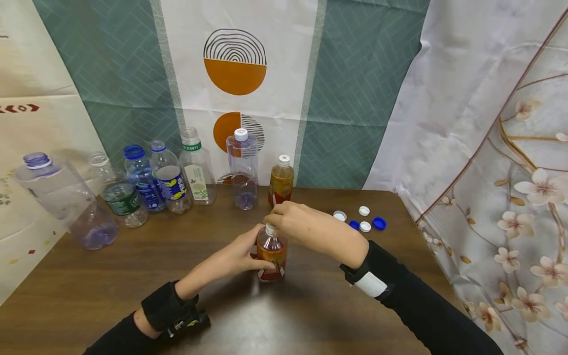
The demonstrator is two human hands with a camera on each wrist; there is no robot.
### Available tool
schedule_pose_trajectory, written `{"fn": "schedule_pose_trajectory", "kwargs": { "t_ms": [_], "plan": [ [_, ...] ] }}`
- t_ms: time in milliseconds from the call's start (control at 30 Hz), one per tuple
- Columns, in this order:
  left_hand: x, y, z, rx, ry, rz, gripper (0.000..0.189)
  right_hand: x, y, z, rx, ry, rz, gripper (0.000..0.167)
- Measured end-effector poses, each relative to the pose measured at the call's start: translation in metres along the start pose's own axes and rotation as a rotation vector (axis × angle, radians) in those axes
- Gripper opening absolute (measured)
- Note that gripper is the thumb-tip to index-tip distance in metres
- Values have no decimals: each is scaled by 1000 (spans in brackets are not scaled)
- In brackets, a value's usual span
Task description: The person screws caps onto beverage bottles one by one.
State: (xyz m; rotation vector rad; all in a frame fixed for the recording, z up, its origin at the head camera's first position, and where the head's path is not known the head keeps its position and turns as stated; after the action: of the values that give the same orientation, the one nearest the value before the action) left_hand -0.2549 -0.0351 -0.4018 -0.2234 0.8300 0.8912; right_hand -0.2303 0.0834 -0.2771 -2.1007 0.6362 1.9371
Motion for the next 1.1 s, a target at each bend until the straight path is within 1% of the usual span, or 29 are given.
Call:
{"fn": "schedule_pose_trajectory", "kwargs": {
  "t_ms": [200, 300, 367, 500, 667, 767, 833, 967, 1100],
  "plan": [
    [0, -1, 0, 15, 9, 7, 74, 3, -6, 1, -11, 109, 94, 37],
    [0, -1, 0, 16, 17, 12, 75, 5, -10, 2, -20, 129, 135, 39],
    [1, -1, 0, 21, 24, 15, 75, 6, -15, 2, -11, 134, 166, 41],
    [2, 0, 0, 28, 47, 27, 74, 10, -26, 7, 33, 151, 222, 44],
    [4, -1, -1, 6, 31, 20, 73, 19, -42, 17, 110, 141, 254, 46],
    [5, -2, 0, -1, 3, 10, 72, 28, -52, 23, 157, 129, 268, 46],
    [5, -2, 0, -1, 0, 17, 71, 38, -57, 27, 178, 141, 287, 45],
    [1, -3, 1, 0, 27, 40, 72, 60, -64, 30, 207, 166, 331, 41],
    [0, -3, 3, 5, 49, 41, 71, 85, -73, 33, 247, 162, 362, 37]
  ]
}}
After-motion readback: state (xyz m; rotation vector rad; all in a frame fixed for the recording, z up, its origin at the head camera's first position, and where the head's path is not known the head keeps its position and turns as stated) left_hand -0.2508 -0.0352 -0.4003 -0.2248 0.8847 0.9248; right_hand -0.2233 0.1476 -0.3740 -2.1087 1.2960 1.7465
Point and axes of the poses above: each hand's wrist, its own y-axis towards the middle knuckle, its own x-axis out of the palm, z = x × y, the point moved 6 cm from there along y, towards the middle knuckle, and after that the axes turned 14 degrees about y, right-handed, at the moved point
